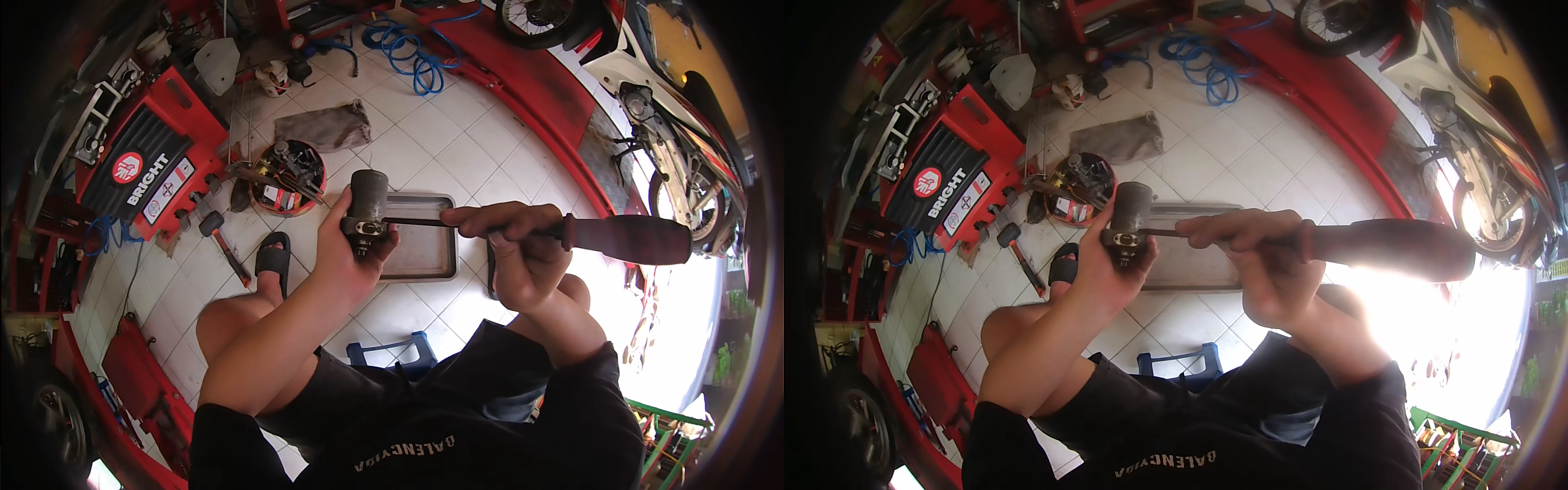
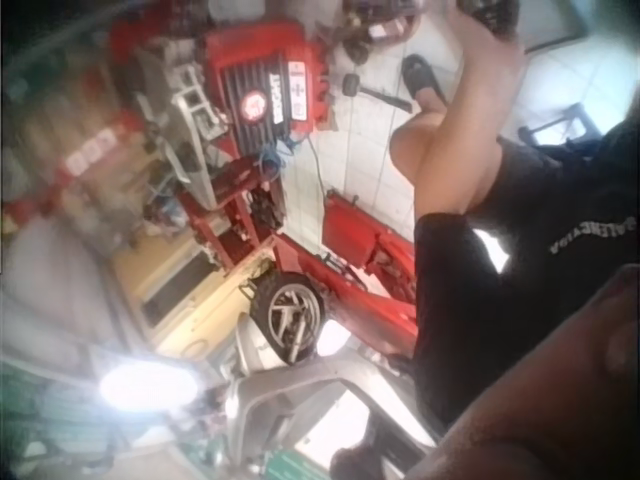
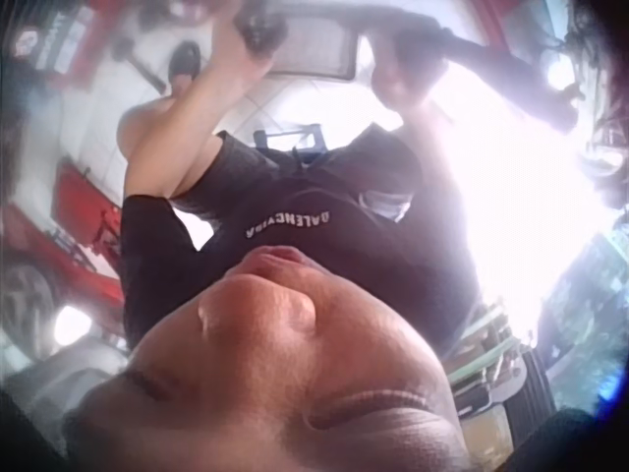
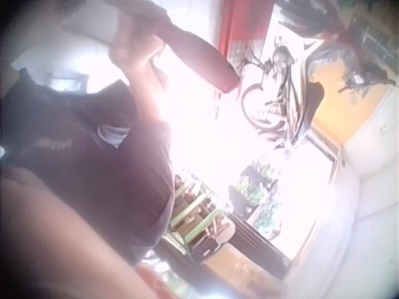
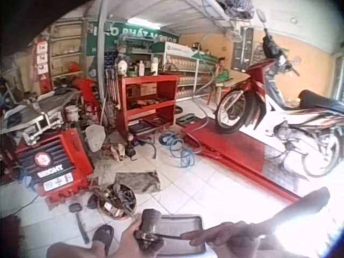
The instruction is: The person sits on a stool in a workshop and uses a screwdriver to pry and disassemble a cylindrical metal part. They remove a small internal component and place it into a metal tray, then continue to manipulate the main part with the tool.
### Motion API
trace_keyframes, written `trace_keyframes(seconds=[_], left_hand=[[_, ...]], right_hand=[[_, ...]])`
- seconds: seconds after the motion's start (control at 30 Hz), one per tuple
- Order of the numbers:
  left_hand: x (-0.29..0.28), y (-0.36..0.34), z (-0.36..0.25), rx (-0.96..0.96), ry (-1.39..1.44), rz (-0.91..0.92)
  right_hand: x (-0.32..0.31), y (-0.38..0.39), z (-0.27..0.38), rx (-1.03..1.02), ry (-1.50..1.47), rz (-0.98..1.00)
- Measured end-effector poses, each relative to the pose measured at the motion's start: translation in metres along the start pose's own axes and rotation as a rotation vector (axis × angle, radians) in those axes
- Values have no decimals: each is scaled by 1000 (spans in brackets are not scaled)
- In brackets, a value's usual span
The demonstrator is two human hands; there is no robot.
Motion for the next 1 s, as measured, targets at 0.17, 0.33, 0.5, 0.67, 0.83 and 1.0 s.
trace_keyframes(seconds=[0.17, 0.33, 0.5, 0.67, 0.83, 1.0], left_hand=[[-9, -11, -16, -24, 57, 13], [-14, -14, -37, 58, 29, 49], [-20, -12, -65, 120, 121, 35], [-19, -7, -78, 155, 145, 23], [-20, -7, -86, 148, 184, -33], [-14, -12, -104, 148, 182, -31]], right_hand=[[-25, -18, -2, -31, 79, -117], [-63, -8, -51, 229, 146, -179], [-85, 37, -157, 766, 219, -300], [-49, 181, -296, 1291, 978, -117], [-23, 223, -374, 1540, 1023, 75], [-10, 227, -435, 1402, 1016, 21]])
Point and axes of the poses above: each hand's wrist, its own y-axis away from the middle knuckle, its own x-axis out of the palm, z = x × y, the point moved 2 cm from there along -y, towards the middle knuckle, and after that the axes turned 4 degrees about x, right-handed, at the moved point
